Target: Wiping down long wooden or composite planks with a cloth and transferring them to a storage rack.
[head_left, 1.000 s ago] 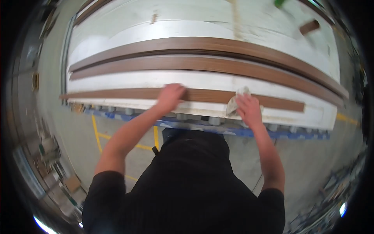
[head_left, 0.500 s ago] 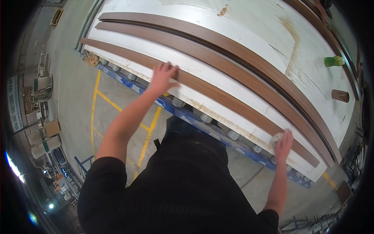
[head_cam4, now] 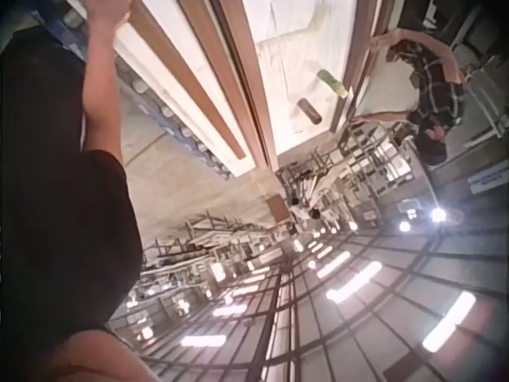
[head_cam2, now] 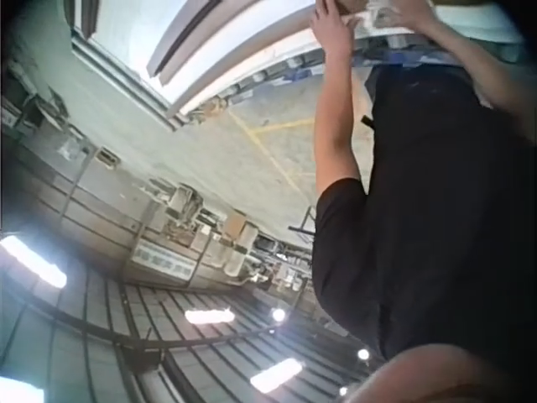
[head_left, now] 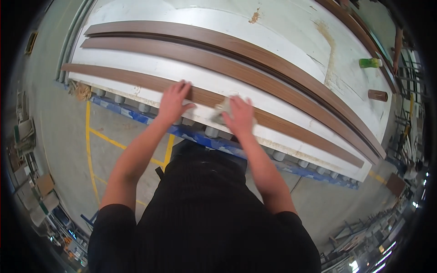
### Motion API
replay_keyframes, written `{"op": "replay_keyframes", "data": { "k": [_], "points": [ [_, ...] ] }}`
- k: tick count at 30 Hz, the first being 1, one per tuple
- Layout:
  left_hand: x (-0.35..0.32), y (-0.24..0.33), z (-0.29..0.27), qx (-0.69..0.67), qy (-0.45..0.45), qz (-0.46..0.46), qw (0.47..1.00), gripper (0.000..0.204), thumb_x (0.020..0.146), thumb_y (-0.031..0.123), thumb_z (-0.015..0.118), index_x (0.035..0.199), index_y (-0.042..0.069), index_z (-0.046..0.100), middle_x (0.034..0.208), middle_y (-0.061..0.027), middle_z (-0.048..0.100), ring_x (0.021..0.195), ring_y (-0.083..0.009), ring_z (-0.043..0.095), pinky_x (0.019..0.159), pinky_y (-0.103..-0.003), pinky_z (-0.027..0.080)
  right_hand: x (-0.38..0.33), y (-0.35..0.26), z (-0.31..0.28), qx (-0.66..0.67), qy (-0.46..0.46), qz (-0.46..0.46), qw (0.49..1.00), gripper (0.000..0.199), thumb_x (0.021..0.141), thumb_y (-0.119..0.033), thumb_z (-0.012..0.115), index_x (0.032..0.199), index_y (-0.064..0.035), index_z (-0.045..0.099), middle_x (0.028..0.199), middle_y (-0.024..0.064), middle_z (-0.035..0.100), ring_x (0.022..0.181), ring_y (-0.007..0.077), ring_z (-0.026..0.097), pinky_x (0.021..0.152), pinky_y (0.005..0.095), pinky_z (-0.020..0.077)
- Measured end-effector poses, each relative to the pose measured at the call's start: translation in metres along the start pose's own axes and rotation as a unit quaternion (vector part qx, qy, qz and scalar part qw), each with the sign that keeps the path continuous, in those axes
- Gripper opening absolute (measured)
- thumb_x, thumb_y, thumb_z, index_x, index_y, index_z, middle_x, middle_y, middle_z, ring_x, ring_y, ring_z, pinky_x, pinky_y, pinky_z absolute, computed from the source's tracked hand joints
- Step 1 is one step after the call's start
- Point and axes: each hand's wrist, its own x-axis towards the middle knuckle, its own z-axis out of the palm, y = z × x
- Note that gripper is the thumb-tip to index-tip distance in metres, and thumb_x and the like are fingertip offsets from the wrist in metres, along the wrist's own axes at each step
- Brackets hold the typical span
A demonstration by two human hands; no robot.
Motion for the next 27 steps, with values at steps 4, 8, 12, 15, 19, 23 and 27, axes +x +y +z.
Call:
{"op": "replay_keyframes", "data": {
  "k": [4, 8, 12, 15, 19, 23, 27],
  "points": [
    [-0.016, -0.099, -0.048, 0.060, 0.015, -0.035, 0.997, 0.081, 0.081, 0.037, 0.089, 0.152, 0.015, 0.059, 0.149, -0.0161, 0.055, 0.137, -0.0400, 0.052, 0.116, -0.052, 0.043, -0.084, 0.104, -0.091, -0.127, 0.110, 0.109, 0.980, 0.051, 0.091, -0.035, 0.074, 0.134, -0.0077, 0.067, 0.136, 0.0151, 0.066, 0.128, 0.0375, 0.060, 0.116, 0.0574, 0.0358],
    [-0.002, -0.132, -0.043, 0.044, 0.013, 0.046, 0.998, 0.075, 0.081, 0.030, 0.089, 0.149, 0.014, 0.061, 0.145, -0.0148, 0.056, 0.137, -0.0399, 0.050, 0.114, -0.053, 0.044, -0.120, 0.157, -0.135, -0.256, 0.105, 0.124, 0.953, 0.042, 0.094, -0.028, 0.070, 0.127, -0.0034, 0.065, 0.128, 0.0191, 0.067, 0.122, 0.0415, 0.060, 0.111, 0.0566, 0.0399],
    [0.008, -0.125, -0.044, 0.013, 0.006, 0.043, 0.999, 0.073, 0.080, 0.024, 0.089, 0.147, 0.013, 0.062, 0.140, -0.0135, 0.058, 0.130, -0.0385, 0.052, 0.111, -0.051, 0.045, -0.075, 0.117, -0.056, -0.211, 0.150, 0.113, 0.959, 0.035, 0.092, -0.033, 0.072, 0.113, -0.0051, 0.066, 0.109, 0.0170, 0.067, 0.108, 0.0411, 0.061, 0.096, 0.0564, 0.0430],
    [-0.001, -0.121, -0.041, 0.027, 0.014, 0.042, 0.999, 0.072, 0.078, 0.021, 0.089, 0.145, 0.012, 0.064, 0.136, -0.0129, 0.060, 0.126, -0.0376, 0.054, 0.109, -0.050, 0.046, 0.002, 0.007, 0.004, -0.117, 0.002, 0.217, 0.969, 0.042, 0.092, -0.037, 0.074, 0.116, -0.0035, 0.066, 0.115, 0.0196, 0.066, 0.115, 0.0420, 0.059, 0.102, 0.0552, 0.0428],
    [0.005, -0.073, -0.021, -0.004, 0.006, 0.079, 0.997, 0.072, 0.075, 0.019, 0.090, 0.142, 0.011, 0.066, 0.130, -0.0122, 0.063, 0.122, -0.0360, 0.055, 0.108, -0.048, 0.047, 0.036, -0.053, 0.037, -0.126, 0.099, 0.081, 0.984, 0.038, 0.092, -0.037, 0.075, 0.110, -0.0051, 0.067, 0.110, 0.0157, 0.067, 0.108, 0.0393, 0.061, 0.097, 0.0545, 0.0438],
    [-0.005, 0.007, 0.009, -0.012, 0.016, 0.082, 0.996, 0.070, 0.074, 0.024, 0.091, 0.139, 0.014, 0.068, 0.126, -0.0102, 0.064, 0.123, -0.0340, 0.056, 0.112, -0.055, 0.043, -0.027, 0.014, -0.024, -0.139, 0.096, 0.072, 0.983, 0.032, 0.088, -0.039, 0.077, 0.100, -0.0104, 0.067, 0.104, 0.0114, 0.066, 0.104, 0.0368, 0.062, 0.096, 0.0534, 0.0439],
    [-0.003, 0.089, 0.036, -0.024, 0.018, 0.102, 0.994, 0.072, 0.077, 0.031, 0.089, 0.142, 0.014, 0.064, 0.128, -0.0099, 0.060, 0.129, -0.0321, 0.055, 0.120, -0.063, 0.035, -0.129, 0.133, -0.124, -0.274, 0.144, 0.130, 0.942, 0.037, 0.089, -0.033, 0.082, 0.114, -0.0079, 0.071, 0.119, 0.0147, 0.072, 0.112, 0.0389, 0.065, 0.099, 0.0538, 0.0460]
  ]
}}
